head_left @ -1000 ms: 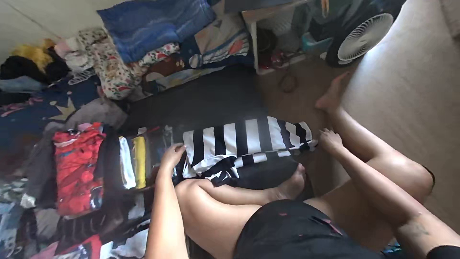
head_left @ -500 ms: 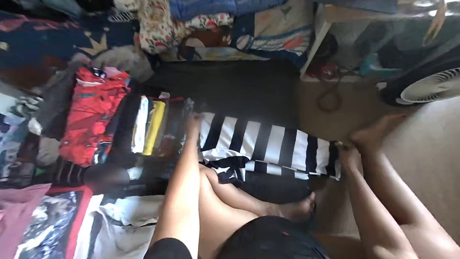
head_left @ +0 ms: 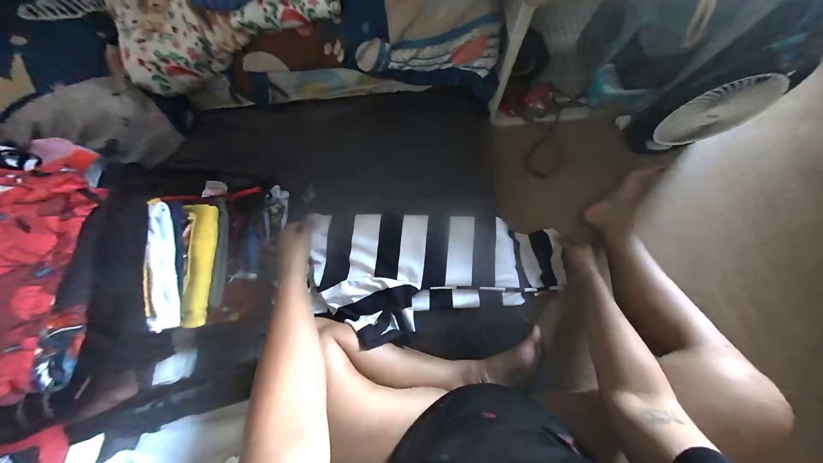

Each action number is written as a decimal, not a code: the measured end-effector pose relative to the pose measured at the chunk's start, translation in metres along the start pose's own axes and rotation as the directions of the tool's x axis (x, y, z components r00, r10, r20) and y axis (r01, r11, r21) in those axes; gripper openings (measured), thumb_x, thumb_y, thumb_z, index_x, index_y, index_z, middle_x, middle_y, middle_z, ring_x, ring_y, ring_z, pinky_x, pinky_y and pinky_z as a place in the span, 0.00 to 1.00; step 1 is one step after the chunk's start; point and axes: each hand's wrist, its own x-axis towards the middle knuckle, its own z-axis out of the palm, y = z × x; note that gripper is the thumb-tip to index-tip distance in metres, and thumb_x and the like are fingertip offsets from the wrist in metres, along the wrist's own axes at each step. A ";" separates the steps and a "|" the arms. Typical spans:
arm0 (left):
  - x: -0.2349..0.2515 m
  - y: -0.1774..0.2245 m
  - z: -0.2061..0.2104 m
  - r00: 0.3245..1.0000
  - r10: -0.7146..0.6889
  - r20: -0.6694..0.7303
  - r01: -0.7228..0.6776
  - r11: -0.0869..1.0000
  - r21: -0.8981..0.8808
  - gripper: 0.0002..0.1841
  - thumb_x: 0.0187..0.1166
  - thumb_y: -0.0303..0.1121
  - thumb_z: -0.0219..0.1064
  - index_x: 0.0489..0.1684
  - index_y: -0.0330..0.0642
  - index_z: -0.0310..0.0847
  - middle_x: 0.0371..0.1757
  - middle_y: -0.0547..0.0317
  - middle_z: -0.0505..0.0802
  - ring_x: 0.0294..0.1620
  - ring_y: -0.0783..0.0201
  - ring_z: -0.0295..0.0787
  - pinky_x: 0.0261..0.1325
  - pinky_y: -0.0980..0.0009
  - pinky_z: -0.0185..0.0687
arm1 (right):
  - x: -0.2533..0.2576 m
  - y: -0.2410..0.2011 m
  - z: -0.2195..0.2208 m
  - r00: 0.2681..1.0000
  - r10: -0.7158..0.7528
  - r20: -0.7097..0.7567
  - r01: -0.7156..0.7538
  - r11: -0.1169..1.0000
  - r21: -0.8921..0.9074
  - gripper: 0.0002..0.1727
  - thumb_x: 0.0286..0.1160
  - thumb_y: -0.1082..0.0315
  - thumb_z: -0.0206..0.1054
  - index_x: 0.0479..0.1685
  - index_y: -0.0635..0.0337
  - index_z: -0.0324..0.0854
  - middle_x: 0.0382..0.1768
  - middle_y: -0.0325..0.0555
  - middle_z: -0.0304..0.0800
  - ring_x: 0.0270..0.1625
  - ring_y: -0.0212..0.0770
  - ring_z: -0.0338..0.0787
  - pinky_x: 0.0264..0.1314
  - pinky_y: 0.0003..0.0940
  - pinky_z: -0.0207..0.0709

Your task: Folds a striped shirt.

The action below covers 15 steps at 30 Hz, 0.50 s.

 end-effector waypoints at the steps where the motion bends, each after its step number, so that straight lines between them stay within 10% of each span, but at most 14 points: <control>1: 0.000 0.001 -0.001 0.998 0.057 -0.019 -0.057 0.998 0.012 0.29 0.90 0.51 0.58 0.64 0.28 0.82 0.63 0.24 0.86 0.69 0.31 0.81 0.73 0.30 0.68 | 0.000 0.008 0.000 0.999 -0.001 0.044 0.004 0.998 -0.063 0.27 0.83 0.58 0.69 0.71 0.70 0.79 0.68 0.66 0.84 0.73 0.56 0.83 0.80 0.54 0.71; 8: -0.021 0.003 -0.026 0.988 0.096 -0.117 -0.099 0.995 -0.021 0.22 0.90 0.38 0.59 0.62 0.22 0.82 0.63 0.23 0.86 0.69 0.33 0.81 0.75 0.37 0.68 | 0.005 0.010 -0.003 0.963 -0.040 -0.265 0.080 0.987 0.142 0.22 0.90 0.59 0.60 0.61 0.74 0.84 0.56 0.71 0.88 0.60 0.63 0.87 0.69 0.62 0.75; 11: -0.011 -0.007 -0.013 0.995 0.035 0.097 -0.054 0.977 0.206 0.23 0.87 0.40 0.64 0.65 0.24 0.81 0.65 0.22 0.86 0.72 0.29 0.80 0.76 0.32 0.67 | 0.007 0.006 0.000 0.991 -0.010 -0.133 0.015 0.999 0.036 0.25 0.91 0.56 0.59 0.64 0.73 0.83 0.61 0.73 0.86 0.67 0.66 0.85 0.74 0.64 0.71; 15: -0.016 -0.001 -0.004 0.998 0.048 -0.037 -0.037 0.969 0.244 0.27 0.80 0.38 0.71 0.73 0.29 0.76 0.69 0.23 0.83 0.74 0.28 0.78 0.75 0.32 0.70 | -0.019 0.000 -0.004 0.977 -0.133 -0.164 0.102 0.977 -0.189 0.28 0.89 0.56 0.60 0.78 0.69 0.73 0.73 0.74 0.78 0.78 0.70 0.76 0.82 0.65 0.66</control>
